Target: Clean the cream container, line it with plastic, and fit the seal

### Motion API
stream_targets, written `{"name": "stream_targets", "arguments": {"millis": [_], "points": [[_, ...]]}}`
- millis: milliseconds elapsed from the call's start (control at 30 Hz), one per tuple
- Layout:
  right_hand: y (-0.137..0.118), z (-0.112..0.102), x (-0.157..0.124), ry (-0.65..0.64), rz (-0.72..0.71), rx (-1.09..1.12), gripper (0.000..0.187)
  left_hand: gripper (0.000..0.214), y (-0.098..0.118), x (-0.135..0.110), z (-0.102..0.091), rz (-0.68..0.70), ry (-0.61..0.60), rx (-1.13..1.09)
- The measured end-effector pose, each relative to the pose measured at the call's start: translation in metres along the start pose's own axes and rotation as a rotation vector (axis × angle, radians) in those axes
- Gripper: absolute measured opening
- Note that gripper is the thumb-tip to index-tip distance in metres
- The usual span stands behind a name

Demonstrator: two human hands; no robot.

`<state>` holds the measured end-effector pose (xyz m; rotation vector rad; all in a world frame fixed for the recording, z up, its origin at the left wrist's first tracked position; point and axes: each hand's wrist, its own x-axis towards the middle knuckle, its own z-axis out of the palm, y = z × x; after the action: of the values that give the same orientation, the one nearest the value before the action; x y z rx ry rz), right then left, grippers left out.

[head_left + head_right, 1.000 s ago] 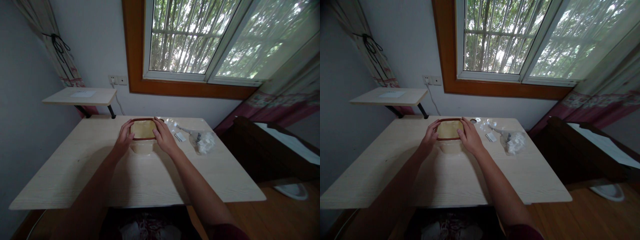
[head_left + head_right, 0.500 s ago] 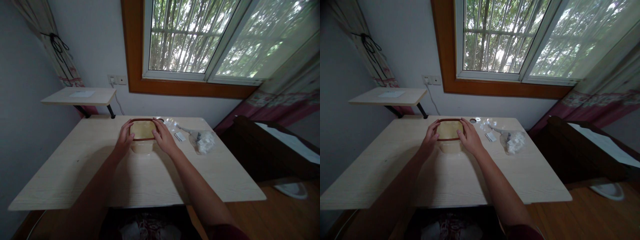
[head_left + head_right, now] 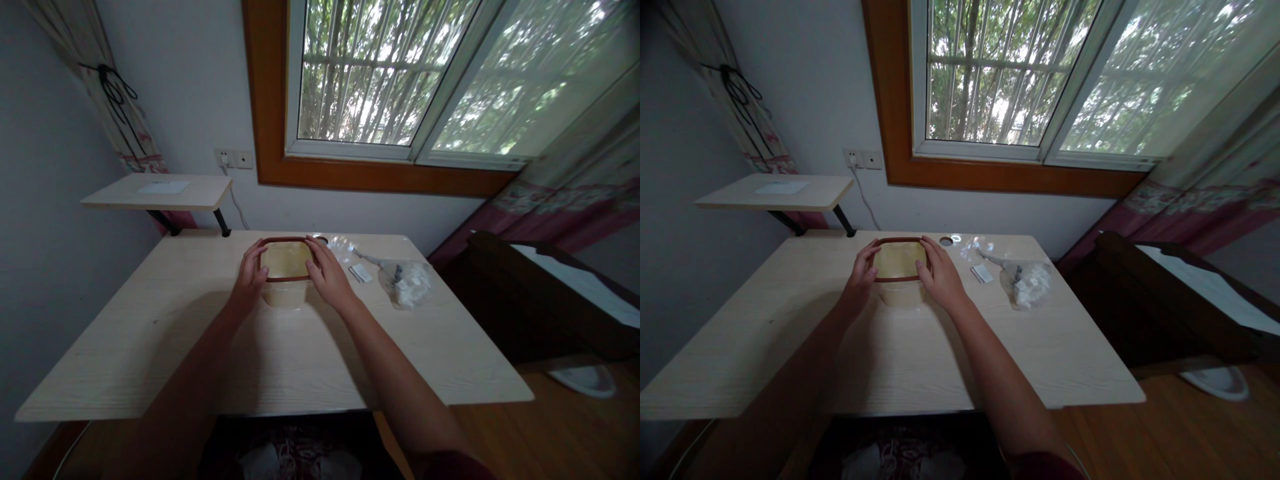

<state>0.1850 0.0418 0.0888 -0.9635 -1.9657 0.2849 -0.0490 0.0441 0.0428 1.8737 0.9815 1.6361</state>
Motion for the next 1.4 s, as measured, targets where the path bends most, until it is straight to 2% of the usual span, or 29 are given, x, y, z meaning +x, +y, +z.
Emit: {"name": "stream_targets", "arguments": {"millis": [500, 1000, 1233, 1400], "points": [[0.005, 0.011, -0.006, 0.068, -0.001, 0.109, 0.047, 0.045, -0.006, 0.0, 0.004, -0.001, -0.018, -0.07], [0.003, 0.016, -0.008, 0.118, 0.012, 0.156, 0.048, 0.044, -0.016, 0.0, 0.012, 0.019, 0.031, -0.113], [0.002, 0.016, -0.008, 0.12, 0.017, 0.151, 0.048, 0.044, -0.002, 0.001, 0.004, -0.005, 0.023, 0.05], [0.003, 0.013, -0.009, 0.113, 0.022, 0.125, 0.048, 0.043, 0.023, 0.013, -0.014, -0.024, -0.101, 0.192]]}}
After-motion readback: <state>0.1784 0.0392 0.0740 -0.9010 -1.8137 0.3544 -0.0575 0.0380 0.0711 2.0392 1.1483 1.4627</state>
